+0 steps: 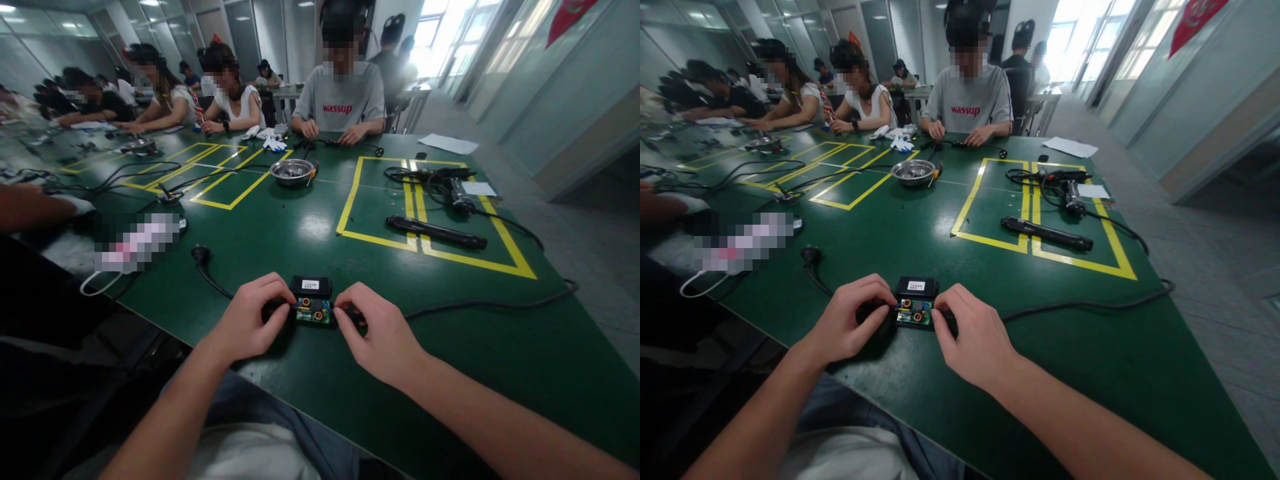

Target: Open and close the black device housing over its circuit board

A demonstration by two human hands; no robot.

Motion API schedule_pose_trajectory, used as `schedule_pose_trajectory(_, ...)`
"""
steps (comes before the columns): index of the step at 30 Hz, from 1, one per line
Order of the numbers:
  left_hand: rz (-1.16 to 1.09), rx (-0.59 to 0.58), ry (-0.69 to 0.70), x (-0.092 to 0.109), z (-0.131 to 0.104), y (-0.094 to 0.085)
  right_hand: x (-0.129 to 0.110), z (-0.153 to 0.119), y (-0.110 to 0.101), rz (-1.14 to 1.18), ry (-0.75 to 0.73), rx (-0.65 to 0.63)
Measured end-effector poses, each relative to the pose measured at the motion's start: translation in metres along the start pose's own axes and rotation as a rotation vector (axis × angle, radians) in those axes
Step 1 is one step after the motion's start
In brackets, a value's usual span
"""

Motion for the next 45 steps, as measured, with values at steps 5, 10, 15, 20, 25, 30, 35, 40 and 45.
schedule_pose_trajectory(5,0.048,-0.052,-0.047,-0.004,-0.001,0.004,0.000,0.001,-0.001,-0.017,-0.006,0.004)
schedule_pose_trajectory(10,0.038,-0.035,-0.022,-0.005,-0.001,0.005,0.002,0.002,0.000,-0.022,0.010,-0.004)
schedule_pose_trajectory(15,0.030,-0.039,-0.029,-0.006,-0.001,0.005,0.003,0.001,0.001,-0.033,0.028,-0.020)
schedule_pose_trajectory(20,0.026,-0.041,-0.021,-0.007,-0.001,0.006,0.004,0.001,0.001,-0.054,0.040,-0.019)
schedule_pose_trajectory(25,0.090,-0.015,0.041,-0.002,-0.001,0.002,0.003,0.003,0.002,-0.153,-0.003,-0.019)
schedule_pose_trajectory(30,0.169,0.019,0.075,0.000,0.001,0.005,0.003,0.002,0.005,-0.151,-0.021,-0.014)
schedule_pose_trajectory(35,0.231,-0.024,-0.075,-0.016,0.005,0.017,0.004,0.003,0.006,-0.137,-0.022,-0.003)
schedule_pose_trajectory(40,0.190,0.079,-0.275,-0.033,0.005,0.013,0.005,0.003,0.005,-0.100,-0.008,-0.011)
schedule_pose_trajectory(45,0.097,0.158,-0.230,-0.026,0.002,0.005,0.001,0.000,0.000,-0.039,0.009,0.022)
Point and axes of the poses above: each hand's wrist, its own z-axis towards the middle knuckle, its own y-axis out of the palm, x = y × z, the point moved 4 cm from there along z, towards the middle knuckle, and after that the axes turned 11 degrees about z, right-handed, at the moved point
